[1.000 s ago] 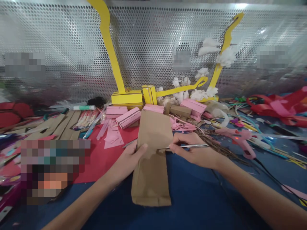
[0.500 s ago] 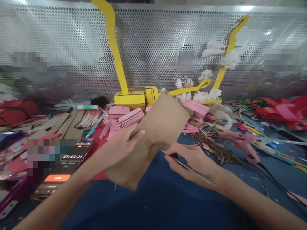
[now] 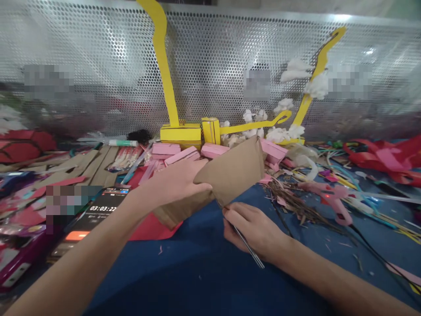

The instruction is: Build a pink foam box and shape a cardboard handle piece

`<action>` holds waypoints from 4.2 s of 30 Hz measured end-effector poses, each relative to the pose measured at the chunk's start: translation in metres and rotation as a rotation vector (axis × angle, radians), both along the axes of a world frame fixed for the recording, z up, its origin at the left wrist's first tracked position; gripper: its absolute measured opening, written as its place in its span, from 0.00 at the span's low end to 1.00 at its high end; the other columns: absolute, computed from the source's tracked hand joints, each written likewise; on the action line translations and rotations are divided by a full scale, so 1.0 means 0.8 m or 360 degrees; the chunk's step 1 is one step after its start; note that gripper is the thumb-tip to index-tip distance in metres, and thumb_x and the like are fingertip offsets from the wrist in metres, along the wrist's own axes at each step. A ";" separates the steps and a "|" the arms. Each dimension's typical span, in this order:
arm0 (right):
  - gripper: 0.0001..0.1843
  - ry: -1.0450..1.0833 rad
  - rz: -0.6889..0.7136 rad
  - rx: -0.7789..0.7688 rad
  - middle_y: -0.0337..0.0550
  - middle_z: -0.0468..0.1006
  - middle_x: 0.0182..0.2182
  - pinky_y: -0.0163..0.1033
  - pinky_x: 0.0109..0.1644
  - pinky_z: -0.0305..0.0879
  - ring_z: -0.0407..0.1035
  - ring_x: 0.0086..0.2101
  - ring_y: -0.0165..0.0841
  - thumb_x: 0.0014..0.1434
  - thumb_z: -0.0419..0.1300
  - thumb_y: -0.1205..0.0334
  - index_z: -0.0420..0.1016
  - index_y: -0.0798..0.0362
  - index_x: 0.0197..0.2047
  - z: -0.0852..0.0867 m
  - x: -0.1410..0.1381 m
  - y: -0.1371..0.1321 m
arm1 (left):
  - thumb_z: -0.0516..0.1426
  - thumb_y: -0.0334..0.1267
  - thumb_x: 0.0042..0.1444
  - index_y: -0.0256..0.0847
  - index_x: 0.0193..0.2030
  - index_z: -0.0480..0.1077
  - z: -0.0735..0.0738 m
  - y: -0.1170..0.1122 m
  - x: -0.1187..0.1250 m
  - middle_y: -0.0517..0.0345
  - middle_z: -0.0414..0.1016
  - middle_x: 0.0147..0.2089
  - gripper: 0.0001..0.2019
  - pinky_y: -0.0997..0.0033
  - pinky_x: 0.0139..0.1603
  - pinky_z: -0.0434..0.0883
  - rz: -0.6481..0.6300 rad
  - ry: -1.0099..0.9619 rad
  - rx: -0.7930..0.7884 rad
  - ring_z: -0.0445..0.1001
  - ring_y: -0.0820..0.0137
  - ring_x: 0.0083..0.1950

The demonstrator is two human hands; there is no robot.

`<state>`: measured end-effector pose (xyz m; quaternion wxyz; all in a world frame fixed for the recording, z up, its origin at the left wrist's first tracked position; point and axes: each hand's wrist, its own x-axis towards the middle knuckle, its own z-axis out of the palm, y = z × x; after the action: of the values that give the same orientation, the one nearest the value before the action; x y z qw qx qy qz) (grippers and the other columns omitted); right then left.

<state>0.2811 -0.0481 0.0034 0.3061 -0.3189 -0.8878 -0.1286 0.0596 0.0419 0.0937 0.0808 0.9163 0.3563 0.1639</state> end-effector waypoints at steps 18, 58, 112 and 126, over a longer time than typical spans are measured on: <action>0.13 -0.0475 0.0010 0.0151 0.47 0.77 0.33 0.41 0.40 0.72 0.72 0.33 0.36 0.71 0.49 0.73 0.73 0.56 0.39 0.017 0.001 -0.024 | 0.50 0.55 0.66 0.43 0.48 0.68 -0.019 -0.016 -0.020 0.49 0.77 0.47 0.18 0.59 0.45 0.67 0.0081 0.0159 0.0029 0.74 0.53 0.47; 0.12 -0.0435 -0.0030 -0.0094 0.53 0.80 0.36 0.45 0.44 0.77 0.77 0.40 0.41 0.68 0.48 0.77 0.72 0.61 0.46 0.027 -0.004 -0.043 | 0.50 0.55 0.66 0.44 0.47 0.69 -0.025 -0.014 -0.019 0.52 0.78 0.43 0.18 0.60 0.40 0.66 0.0131 0.0232 0.0138 0.76 0.53 0.45; 0.10 -0.0953 -0.0233 -0.0068 0.54 0.82 0.38 0.43 0.39 0.76 0.80 0.38 0.42 0.60 0.61 0.76 0.71 0.59 0.46 0.037 -0.024 -0.030 | 0.50 0.58 0.65 0.45 0.46 0.70 -0.024 -0.022 -0.019 0.50 0.77 0.36 0.20 0.60 0.37 0.67 0.0121 0.0257 0.0178 0.76 0.52 0.38; 0.11 -0.0751 -0.0163 -0.0079 0.60 0.83 0.42 0.43 0.40 0.79 0.81 0.39 0.43 0.62 0.56 0.77 0.72 0.62 0.48 0.009 -0.012 -0.047 | 0.49 0.57 0.66 0.42 0.53 0.70 -0.028 -0.016 -0.025 0.46 0.79 0.41 0.22 0.58 0.39 0.68 0.0160 0.0301 0.0292 0.78 0.50 0.43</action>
<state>0.2713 -0.0856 0.0108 0.0754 -0.3320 -0.9203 -0.1929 0.0399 0.0287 0.0713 -0.0456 0.9122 0.3914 0.1124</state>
